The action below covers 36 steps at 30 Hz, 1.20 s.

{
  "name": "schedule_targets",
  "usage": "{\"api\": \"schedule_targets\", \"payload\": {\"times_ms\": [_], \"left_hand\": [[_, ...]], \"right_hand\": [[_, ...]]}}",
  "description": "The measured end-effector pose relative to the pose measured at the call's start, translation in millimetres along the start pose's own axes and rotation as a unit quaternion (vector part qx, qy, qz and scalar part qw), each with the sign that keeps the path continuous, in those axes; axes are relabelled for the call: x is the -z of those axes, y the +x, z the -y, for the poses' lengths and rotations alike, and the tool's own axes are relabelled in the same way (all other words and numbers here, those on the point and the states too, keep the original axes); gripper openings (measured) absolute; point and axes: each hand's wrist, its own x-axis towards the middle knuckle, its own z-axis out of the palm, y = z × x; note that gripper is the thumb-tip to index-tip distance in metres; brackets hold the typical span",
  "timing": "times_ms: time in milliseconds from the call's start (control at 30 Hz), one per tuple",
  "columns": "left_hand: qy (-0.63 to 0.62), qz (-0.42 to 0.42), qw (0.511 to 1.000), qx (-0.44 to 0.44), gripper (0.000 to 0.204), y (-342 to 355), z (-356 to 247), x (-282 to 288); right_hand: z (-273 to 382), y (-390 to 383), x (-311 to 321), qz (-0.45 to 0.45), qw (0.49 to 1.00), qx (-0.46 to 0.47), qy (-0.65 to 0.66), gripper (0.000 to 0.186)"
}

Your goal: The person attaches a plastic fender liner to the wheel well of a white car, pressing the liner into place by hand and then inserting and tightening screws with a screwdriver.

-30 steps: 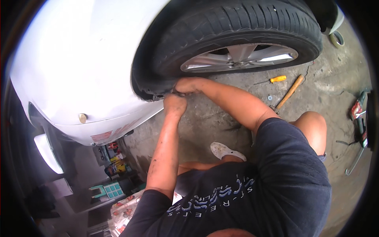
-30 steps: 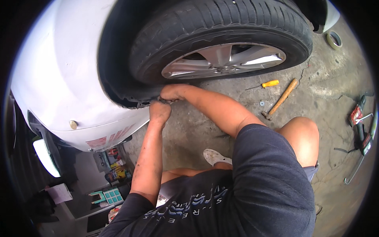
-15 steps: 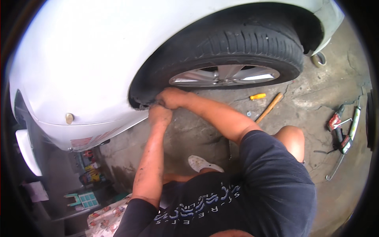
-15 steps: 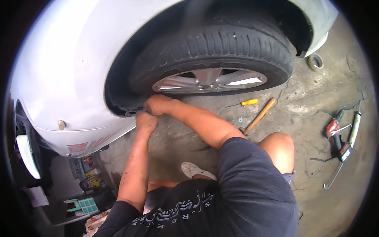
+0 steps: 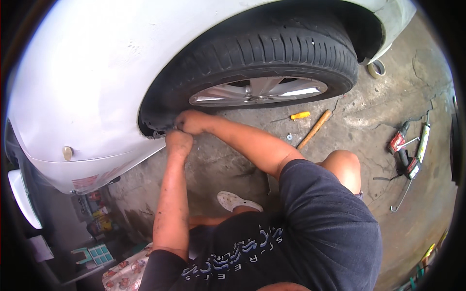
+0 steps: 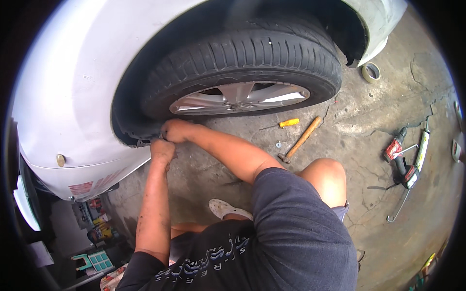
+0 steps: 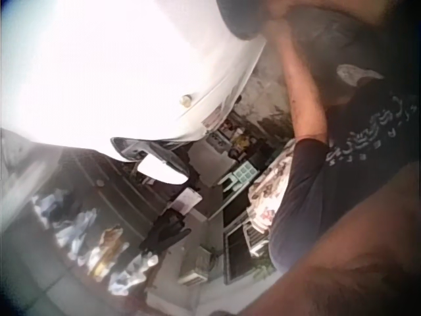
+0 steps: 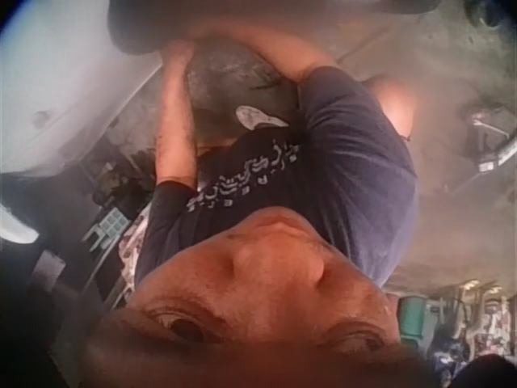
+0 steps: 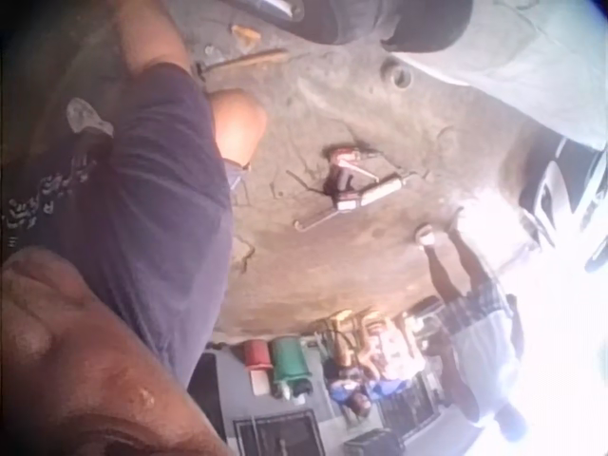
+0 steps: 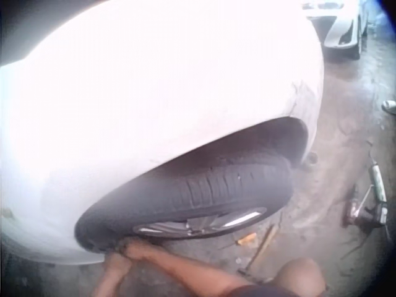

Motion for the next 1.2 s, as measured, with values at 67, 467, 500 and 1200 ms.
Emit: {"api": "schedule_targets", "payload": {"times_ms": [67, 467, 500, 1200], "left_hand": [[0.025, -0.012, 0.999, -0.034, 0.034, -3, 1, 7], [0.032, -0.017, 0.999, 0.011, 0.037, -39, -32, 18], [0.034, -0.026, 0.999, 0.003, 0.035, -44, -34, 23], [-0.031, -0.050, 0.997, 0.049, 0.035, -48, -30, 32]], "right_hand": [[9, 6, 1, 0.016, 0.999, -0.038, 0.020, 0.031], [-10, 7, 3, 0.038, 0.988, -0.016, -0.150, 0.050], [-2, 5, 5, 0.045, 0.986, 0.014, -0.158, 0.042], [-31, 22, -20, 0.034, 0.988, -0.005, 0.152, 0.032]]}}
